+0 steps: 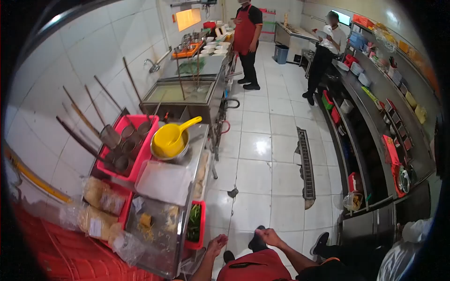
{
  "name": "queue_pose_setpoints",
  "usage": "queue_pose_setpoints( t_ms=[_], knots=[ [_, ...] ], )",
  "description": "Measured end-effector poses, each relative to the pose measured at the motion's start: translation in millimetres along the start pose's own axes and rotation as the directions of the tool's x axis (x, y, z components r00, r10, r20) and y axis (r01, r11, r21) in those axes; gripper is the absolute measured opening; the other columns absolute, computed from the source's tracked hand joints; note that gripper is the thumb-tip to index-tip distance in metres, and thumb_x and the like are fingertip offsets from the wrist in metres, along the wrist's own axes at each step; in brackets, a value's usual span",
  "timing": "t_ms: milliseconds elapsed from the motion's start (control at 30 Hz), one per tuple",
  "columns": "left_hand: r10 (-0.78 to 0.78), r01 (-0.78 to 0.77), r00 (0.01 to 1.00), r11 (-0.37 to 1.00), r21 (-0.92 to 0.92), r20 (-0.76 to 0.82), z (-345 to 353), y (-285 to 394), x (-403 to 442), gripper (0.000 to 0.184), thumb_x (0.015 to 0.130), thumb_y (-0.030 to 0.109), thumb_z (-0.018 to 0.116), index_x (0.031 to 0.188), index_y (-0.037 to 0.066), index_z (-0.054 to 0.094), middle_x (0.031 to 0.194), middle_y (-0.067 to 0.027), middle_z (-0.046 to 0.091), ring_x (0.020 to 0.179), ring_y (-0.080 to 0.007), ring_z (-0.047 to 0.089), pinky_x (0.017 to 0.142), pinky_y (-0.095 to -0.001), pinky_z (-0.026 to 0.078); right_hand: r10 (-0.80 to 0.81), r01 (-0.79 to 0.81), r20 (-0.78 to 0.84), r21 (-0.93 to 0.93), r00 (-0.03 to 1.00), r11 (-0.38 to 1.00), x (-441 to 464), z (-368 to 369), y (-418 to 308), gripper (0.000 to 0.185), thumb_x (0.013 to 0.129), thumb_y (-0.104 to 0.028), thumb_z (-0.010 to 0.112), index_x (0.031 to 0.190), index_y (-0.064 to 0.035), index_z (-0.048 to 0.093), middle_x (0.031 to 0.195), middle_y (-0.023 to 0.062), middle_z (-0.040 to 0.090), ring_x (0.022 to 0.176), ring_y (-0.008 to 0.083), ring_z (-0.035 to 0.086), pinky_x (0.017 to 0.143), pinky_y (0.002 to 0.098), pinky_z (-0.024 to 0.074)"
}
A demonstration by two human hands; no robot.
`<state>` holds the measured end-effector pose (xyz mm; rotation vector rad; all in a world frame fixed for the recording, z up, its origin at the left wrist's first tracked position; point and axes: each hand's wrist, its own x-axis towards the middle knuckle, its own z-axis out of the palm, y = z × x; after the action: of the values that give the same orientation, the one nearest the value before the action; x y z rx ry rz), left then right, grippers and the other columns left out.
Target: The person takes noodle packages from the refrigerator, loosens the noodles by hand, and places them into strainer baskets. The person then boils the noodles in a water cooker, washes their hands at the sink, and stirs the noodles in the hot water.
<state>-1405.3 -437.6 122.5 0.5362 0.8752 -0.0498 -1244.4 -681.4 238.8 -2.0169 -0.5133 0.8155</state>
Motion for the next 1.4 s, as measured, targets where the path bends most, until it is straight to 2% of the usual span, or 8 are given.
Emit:
queue_pose_setpoints(
  t_ms=[400,433,500,600,833,1000,1200,1400],
  knots=[
    [-0.065,0.000,0.992,0.860,0.510,0.108,222,29,88,0.037,0.084,0.018,0.058,0.116,0.000,0.050,0.115,-0.0089,0.053,0.092,-0.0186,0.057,0.080,-0.0289,0.047,-0.243,-0.079,0.434,0.603,0.868,0.794,101,-148,-91,0.034,0.093,-0.030,0.050,0.115,-0.0063,0.056,0.092,0.0029,0.060,0.083,0.0132,0.054,0.075,0.0282,0.0452],
    [0.062,-0.139,0.980,0.890,0.433,0.188,227,39,90,0.040,0.086,0.022,0.057,0.119,0.002,0.048,0.117,-0.0073,0.051,0.094,-0.0166,0.056,0.078,-0.0260,0.047,-0.184,-0.275,0.602,0.587,0.777,0.762,112,-172,-101,0.035,0.091,-0.030,0.052,0.119,-0.0084,0.055,0.094,0.0026,0.061,0.083,0.0121,0.053,0.075,0.0260,0.0444],
    [0.096,-0.132,0.982,0.963,0.234,0.160,217,50,115,0.045,0.085,0.025,0.060,0.123,0.005,0.047,0.119,-0.0060,0.050,0.098,-0.0166,0.053,0.082,-0.0299,0.043,-0.446,0.486,0.604,0.110,0.660,0.867,140,-176,-113,0.038,0.091,-0.030,0.052,0.123,-0.0082,0.052,0.078,0.0033,0.056,0.070,0.0095,0.051,0.062,0.0239,0.0432],
    [-0.101,0.112,0.991,0.986,0.122,-0.090,212,72,159,0.056,0.087,0.022,0.056,0.136,0.009,0.033,0.108,-0.0053,0.052,0.092,-0.0168,0.052,0.079,-0.0347,0.042,-0.240,0.127,0.893,0.207,0.381,0.970,193,-203,-147,0.035,0.092,-0.029,0.051,0.118,-0.0058,0.055,0.088,0.0067,0.061,0.075,0.0135,0.052,0.069,0.0283,0.0454],
    [-0.077,0.136,0.964,0.966,0.220,-0.256,239,114,243,0.049,0.089,0.027,0.049,0.134,0.016,0.035,0.114,-0.0068,0.051,0.096,-0.0225,0.053,0.075,-0.0333,0.044,0.038,-0.072,0.301,0.102,0.953,0.992,318,-277,-17,0.038,0.088,-0.034,0.054,0.113,-0.0055,0.057,0.090,0.0051,0.058,0.075,0.0115,0.052,0.062,0.0252,0.0455],
    [-0.115,0.173,0.973,0.938,0.299,-0.202,283,177,304,0.043,0.088,0.034,0.053,0.123,0.012,0.044,0.113,-0.0075,0.057,0.100,-0.0211,0.056,0.077,-0.0335,0.043,0.624,-0.492,-0.135,0.497,0.770,0.715,318,-317,179,0.019,0.084,-0.025,0.057,0.087,-0.0062,0.058,0.066,0.0036,0.052,0.054,0.0128,0.050,0.046,0.0269,0.0433],
    [0.008,0.067,0.973,0.947,0.314,-0.233,344,250,356,0.041,0.087,0.028,0.055,0.122,0.008,0.046,0.100,-0.0087,0.061,0.078,-0.0173,0.060,0.068,-0.0299,0.046,0.870,-0.757,0.068,0.529,0.488,0.383,287,-365,234,0.026,0.088,-0.032,0.047,0.086,-0.0087,0.057,0.055,0.0011,0.044,0.044,0.0139,0.047,0.042,0.0280,0.0434],
    [0.006,0.152,0.934,0.899,0.411,-0.358,372,262,416,0.032,0.088,0.029,0.052,0.114,0.010,0.050,0.097,-0.0063,0.060,0.085,-0.0191,0.059,0.076,-0.0370,0.046,0.706,-0.615,0.075,0.562,0.704,0.553,433,-429,245,0.034,0.089,-0.030,0.047,0.085,0.0009,0.061,0.058,0.0042,0.052,0.038,0.0119,0.044,0.037,0.0256,0.0410]
  ],
)
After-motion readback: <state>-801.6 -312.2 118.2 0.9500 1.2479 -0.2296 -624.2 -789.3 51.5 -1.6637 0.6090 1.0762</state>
